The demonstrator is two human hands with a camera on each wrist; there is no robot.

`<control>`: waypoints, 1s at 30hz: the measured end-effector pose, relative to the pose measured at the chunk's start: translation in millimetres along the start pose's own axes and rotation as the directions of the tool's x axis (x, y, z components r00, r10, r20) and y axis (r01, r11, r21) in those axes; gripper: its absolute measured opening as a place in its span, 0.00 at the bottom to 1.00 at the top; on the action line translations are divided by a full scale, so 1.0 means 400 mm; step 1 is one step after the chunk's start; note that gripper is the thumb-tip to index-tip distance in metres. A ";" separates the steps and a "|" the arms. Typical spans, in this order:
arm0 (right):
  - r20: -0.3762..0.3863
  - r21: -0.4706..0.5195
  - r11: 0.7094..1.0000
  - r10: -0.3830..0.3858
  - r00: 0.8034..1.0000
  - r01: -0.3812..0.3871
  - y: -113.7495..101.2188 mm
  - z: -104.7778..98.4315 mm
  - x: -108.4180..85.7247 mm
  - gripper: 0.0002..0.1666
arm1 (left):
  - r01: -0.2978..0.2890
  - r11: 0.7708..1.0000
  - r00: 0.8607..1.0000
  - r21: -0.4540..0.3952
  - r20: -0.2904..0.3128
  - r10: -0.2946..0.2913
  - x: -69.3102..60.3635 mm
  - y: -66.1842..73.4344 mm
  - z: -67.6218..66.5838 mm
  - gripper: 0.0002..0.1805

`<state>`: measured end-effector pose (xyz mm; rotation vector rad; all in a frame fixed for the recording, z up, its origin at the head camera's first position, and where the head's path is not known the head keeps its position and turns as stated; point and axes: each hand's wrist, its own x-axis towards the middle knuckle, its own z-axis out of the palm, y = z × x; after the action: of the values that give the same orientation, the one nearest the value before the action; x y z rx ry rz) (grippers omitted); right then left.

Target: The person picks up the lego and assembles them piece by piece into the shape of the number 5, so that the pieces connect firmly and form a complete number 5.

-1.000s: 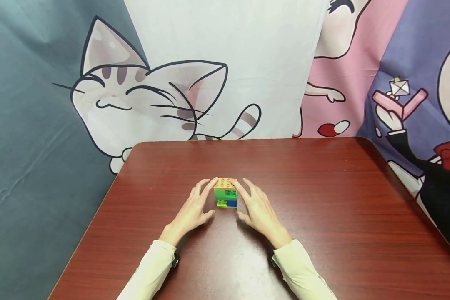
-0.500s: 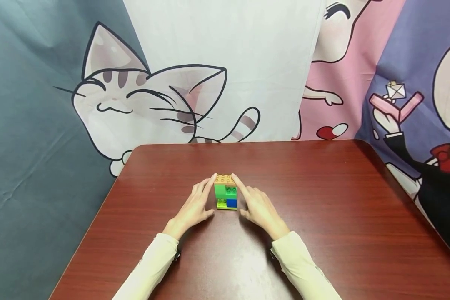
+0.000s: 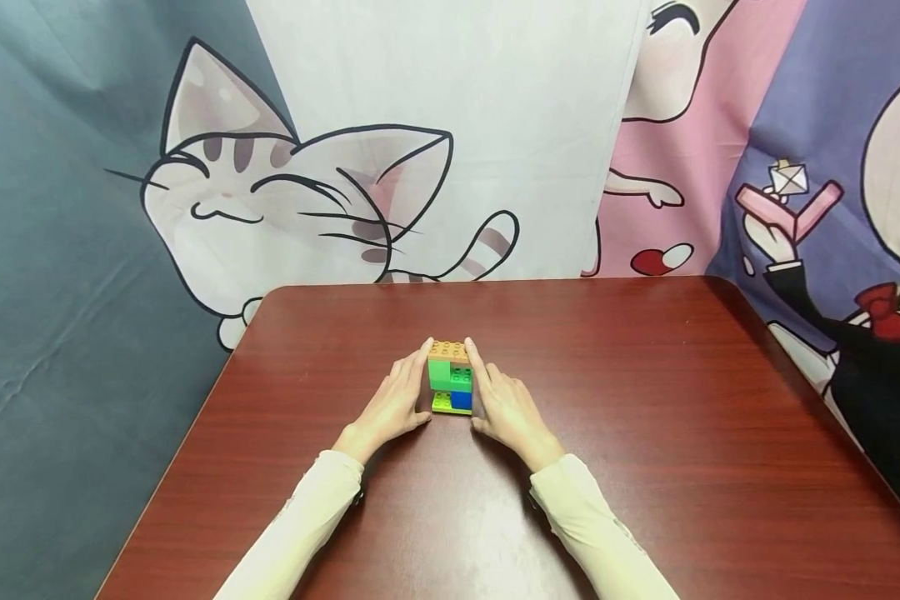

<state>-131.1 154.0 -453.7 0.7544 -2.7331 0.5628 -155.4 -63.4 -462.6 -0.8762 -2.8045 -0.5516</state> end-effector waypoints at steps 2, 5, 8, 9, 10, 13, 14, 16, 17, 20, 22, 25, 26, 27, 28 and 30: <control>-0.012 -0.005 1.000 -0.004 1.000 0.004 0.001 0.004 0.005 0.78 | -0.006 1.000 1.000 -0.005 -0.009 0.006 0.006 -0.001 0.001 0.70; -0.023 -0.009 1.000 -0.005 1.000 0.005 0.003 0.009 0.009 0.79 | -0.009 1.000 1.000 -0.003 -0.004 0.009 0.013 -0.001 0.002 0.71; -0.024 -0.029 1.000 -0.007 1.000 0.006 0.004 0.014 0.012 0.81 | -0.007 1.000 1.000 -0.002 0.017 0.007 0.019 0.002 0.004 0.71; -0.023 -0.035 0.999 -0.006 1.000 0.005 0.004 0.016 0.013 0.81 | -0.005 1.000 1.000 -0.004 0.023 0.005 0.020 0.003 0.004 0.71; -0.021 -0.040 0.999 -0.003 1.000 0.002 0.004 0.017 0.014 0.82 | -0.003 1.000 1.000 -0.007 0.027 0.004 0.022 0.005 0.005 0.72; -0.013 -0.052 0.999 0.012 1.000 -0.013 0.003 0.021 0.018 0.84 | 0.009 1.000 0.999 -0.022 0.031 -0.008 0.026 0.008 0.007 0.72; -0.009 -0.057 0.998 0.019 1.000 -0.020 0.004 0.022 0.020 0.84 | 0.012 1.000 0.999 -0.023 0.032 -0.011 0.028 0.008 0.008 0.73; -0.008 -0.060 0.998 0.026 1.000 -0.026 0.007 0.024 0.023 0.85 | 0.019 0.999 0.999 -0.029 0.035 -0.018 0.033 0.007 0.011 0.73; -0.009 -0.058 0.998 0.026 1.000 -0.027 0.009 0.024 0.024 0.85 | 0.022 0.999 0.999 -0.029 0.040 -0.021 0.036 0.006 0.012 0.74; -0.009 -0.046 0.999 0.019 1.000 -0.019 0.018 0.028 0.029 0.84 | 0.025 0.999 0.998 -0.032 0.054 -0.023 0.042 0.003 0.013 0.74; -0.010 -0.029 1.000 0.008 1.000 -0.009 0.023 0.029 0.034 0.84 | 0.029 0.999 0.998 -0.031 0.063 -0.027 0.047 0.000 0.012 0.73; -0.011 -0.011 1.000 0.000 1.000 0.000 0.029 0.030 0.041 0.84 | 0.033 0.998 0.997 -0.046 0.071 -0.030 0.053 -0.003 0.006 0.72; -0.010 -0.007 1.000 0.000 1.000 0.000 0.030 0.030 0.042 0.84 | 0.036 0.998 0.997 -0.051 0.077 -0.032 0.055 -0.004 0.004 0.72; -0.006 0.004 1.000 0.005 1.000 -0.005 0.031 0.029 0.044 0.83 | 0.037 0.998 0.996 -0.058 0.082 -0.032 0.056 -0.005 0.002 0.72; 0.001 0.019 1.000 0.014 1.000 -0.014 0.031 0.028 0.044 0.83 | 0.042 0.997 0.995 -0.068 0.091 -0.036 0.057 -0.006 0.000 0.71; 0.025 0.050 0.998 0.032 0.999 -0.034 0.033 0.027 0.043 0.82 | 0.052 0.995 0.993 -0.083 0.112 -0.042 0.058 -0.006 -0.003 0.71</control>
<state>-154.0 152.2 -461.4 0.7340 -2.7681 0.6358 -175.6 -53.9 -456.4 -0.8845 -2.9271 -0.6547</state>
